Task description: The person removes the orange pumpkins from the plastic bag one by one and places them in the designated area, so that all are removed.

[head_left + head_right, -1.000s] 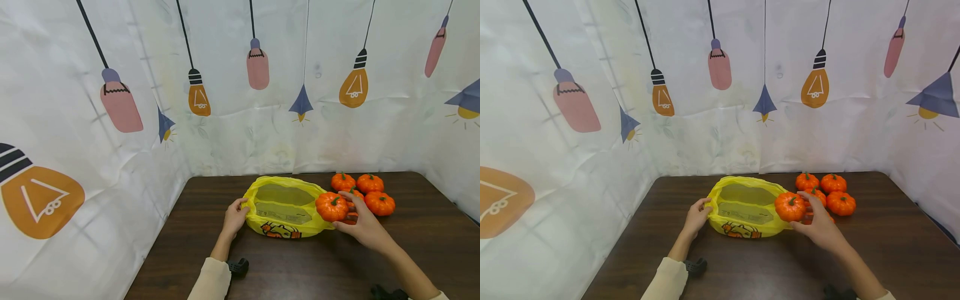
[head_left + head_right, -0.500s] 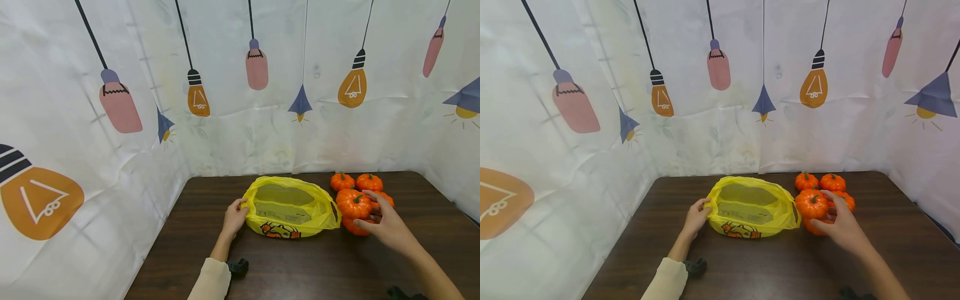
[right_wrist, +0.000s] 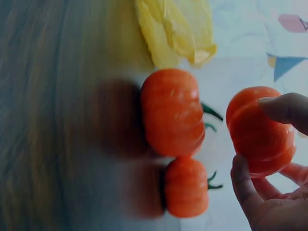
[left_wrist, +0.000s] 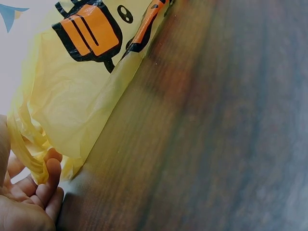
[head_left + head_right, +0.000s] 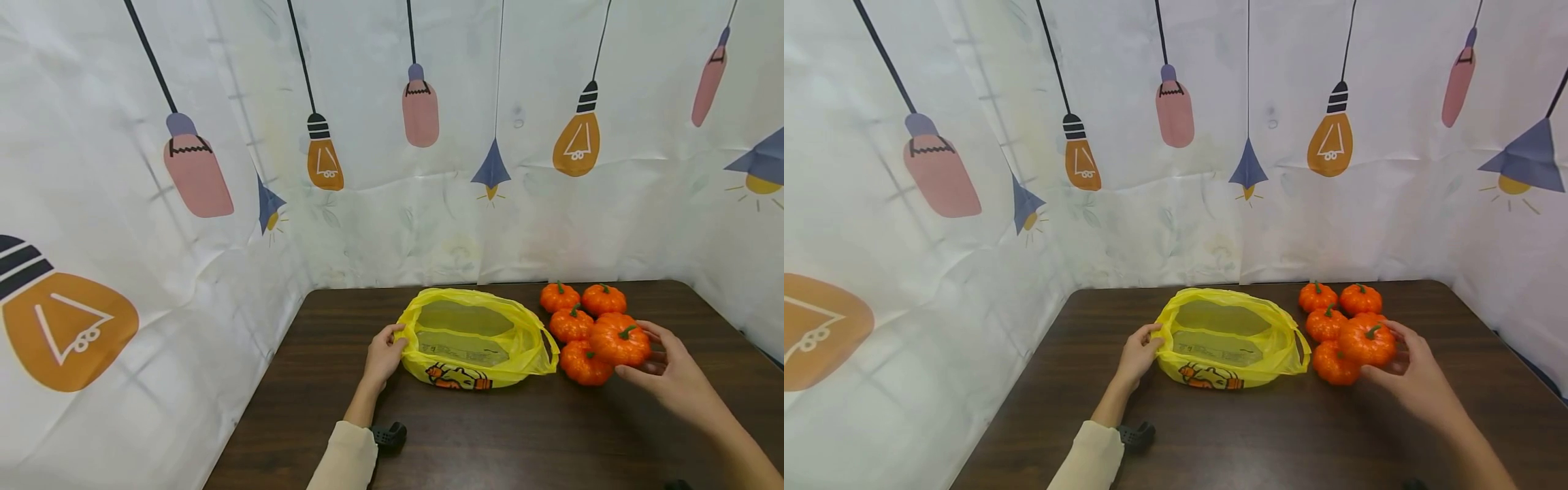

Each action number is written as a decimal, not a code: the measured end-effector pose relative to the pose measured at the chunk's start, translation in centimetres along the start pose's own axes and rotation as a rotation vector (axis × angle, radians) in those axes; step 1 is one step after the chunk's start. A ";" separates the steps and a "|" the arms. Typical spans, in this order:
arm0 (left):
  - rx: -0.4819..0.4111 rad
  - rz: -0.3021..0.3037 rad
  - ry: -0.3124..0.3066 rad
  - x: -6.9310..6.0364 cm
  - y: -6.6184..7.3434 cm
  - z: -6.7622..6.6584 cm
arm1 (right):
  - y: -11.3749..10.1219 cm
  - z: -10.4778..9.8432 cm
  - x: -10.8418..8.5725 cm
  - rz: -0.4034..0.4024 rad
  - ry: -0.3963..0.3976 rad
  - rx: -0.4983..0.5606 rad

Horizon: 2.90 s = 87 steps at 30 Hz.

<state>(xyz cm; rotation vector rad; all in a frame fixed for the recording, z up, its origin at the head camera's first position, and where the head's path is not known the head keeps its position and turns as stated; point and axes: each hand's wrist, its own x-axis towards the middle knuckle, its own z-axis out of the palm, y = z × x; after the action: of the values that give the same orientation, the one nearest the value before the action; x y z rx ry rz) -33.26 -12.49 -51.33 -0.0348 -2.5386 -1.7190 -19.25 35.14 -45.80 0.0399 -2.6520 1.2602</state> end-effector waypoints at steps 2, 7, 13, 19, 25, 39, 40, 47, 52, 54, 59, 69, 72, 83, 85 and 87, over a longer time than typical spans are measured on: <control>0.001 -0.001 0.001 0.0 0.0 0.0 | 0.5 -0.4 -0.1 0.019 -0.003 -0.001; 0.006 0.004 0.005 0.0 -0.1 0.0 | 1.7 -0.8 -0.3 0.025 0.031 0.022; 0.012 0.007 0.005 -0.1 -0.1 0.0 | 3.1 -1.5 -0.4 0.065 0.029 0.029; 0.012 -0.001 0.002 0.0 0.0 0.0 | 4.4 -2.1 -0.2 0.115 -0.020 -0.047; 0.016 -0.003 0.002 0.0 -0.1 0.0 | 5.1 -2.3 0.1 0.154 -0.118 -0.108; 0.017 0.002 0.010 -0.1 0.1 0.0 | 5.4 -2.3 0.8 0.177 -0.210 -0.126; 0.017 0.004 0.009 -0.1 0.1 0.0 | 5.5 -2.4 0.8 0.179 -0.215 -0.130; 0.017 0.001 -0.003 -0.2 0.2 0.1 | 5.9 -2.4 0.8 0.179 -0.251 -0.154; 0.017 0.003 -0.005 -0.2 0.2 0.1 | 6.2 -2.3 0.9 0.184 -0.269 -0.162; 0.014 0.005 -0.005 -0.2 0.2 0.1 | 6.3 -2.3 1.0 0.190 -0.279 -0.163; 0.013 -0.002 -0.001 -0.1 0.0 0.1 | 6.5 -2.5 1.3 0.215 -0.320 -0.149; 0.017 0.007 0.015 -0.1 0.0 0.2 | 6.3 -2.5 1.1 0.229 -0.355 -0.130; 0.015 0.013 0.016 0.0 -0.1 0.2 | 6.3 -2.4 1.0 0.226 -0.353 -0.132; -0.051 -0.010 -0.031 -0.3 0.3 -1.3 | 6.3 -1.6 1.5 0.198 -0.343 -0.110; -0.060 -0.010 -0.040 -0.5 0.4 -1.4 | 6.1 -1.7 1.5 0.198 -0.348 -0.103; -0.051 -0.008 -0.040 -0.7 0.7 -1.6 | 5.8 -2.0 1.5 0.196 -0.357 -0.092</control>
<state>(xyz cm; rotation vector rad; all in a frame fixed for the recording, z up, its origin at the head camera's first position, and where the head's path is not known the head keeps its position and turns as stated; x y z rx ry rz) -32.45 -13.70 -50.15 -0.0625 -2.5248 -1.8042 -21.05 40.47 -48.66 -0.0107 -3.0829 1.2910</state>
